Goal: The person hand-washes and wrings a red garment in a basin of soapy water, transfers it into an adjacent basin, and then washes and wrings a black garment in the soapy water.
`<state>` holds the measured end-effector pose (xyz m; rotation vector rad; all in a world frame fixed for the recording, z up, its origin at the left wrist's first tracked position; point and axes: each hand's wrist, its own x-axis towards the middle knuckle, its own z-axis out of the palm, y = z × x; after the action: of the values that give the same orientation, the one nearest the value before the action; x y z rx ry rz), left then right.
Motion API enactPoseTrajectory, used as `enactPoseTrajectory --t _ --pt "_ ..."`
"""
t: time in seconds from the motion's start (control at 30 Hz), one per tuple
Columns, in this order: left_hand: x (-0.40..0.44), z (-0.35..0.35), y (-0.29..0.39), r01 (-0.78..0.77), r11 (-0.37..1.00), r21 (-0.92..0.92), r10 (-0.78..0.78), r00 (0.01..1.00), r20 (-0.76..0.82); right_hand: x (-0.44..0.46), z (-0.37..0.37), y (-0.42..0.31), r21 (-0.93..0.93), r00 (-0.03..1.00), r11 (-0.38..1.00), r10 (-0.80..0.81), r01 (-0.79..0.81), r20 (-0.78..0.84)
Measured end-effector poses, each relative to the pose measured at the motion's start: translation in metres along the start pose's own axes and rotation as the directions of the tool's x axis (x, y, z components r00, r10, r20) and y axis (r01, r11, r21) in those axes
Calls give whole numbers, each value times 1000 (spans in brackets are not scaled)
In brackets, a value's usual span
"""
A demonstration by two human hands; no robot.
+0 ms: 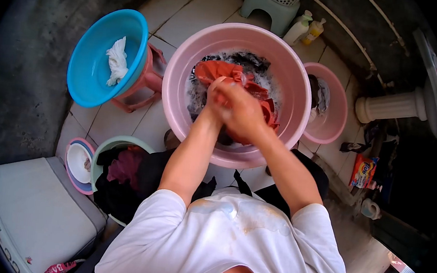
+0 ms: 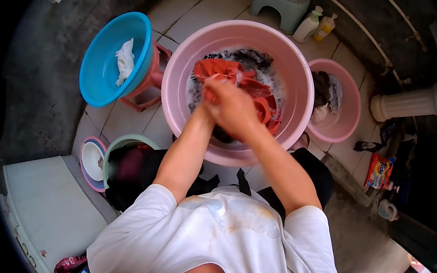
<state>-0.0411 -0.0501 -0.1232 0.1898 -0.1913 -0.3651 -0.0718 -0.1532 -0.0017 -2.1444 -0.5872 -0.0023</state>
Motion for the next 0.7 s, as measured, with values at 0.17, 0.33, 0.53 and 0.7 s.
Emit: enactPoseTrajectory --t 0.17,0.33,0.53,0.7 --pt "24 69 -28 -6 998 64 56 589 -806 23 -16 49 -67 942 952 285 -300 -176" --pt "2 -3 -10 19 1000 -15 -21 984 -177 13 -19 29 -29 994 995 94 -96 -63" --pt "27 110 -16 -35 935 353 262 739 -620 9 -61 71 338 948 899 314 -277 -58" --pt "34 78 -21 10 564 825 433 848 -307 23 -91 33 295 941 895 297 -334 163"
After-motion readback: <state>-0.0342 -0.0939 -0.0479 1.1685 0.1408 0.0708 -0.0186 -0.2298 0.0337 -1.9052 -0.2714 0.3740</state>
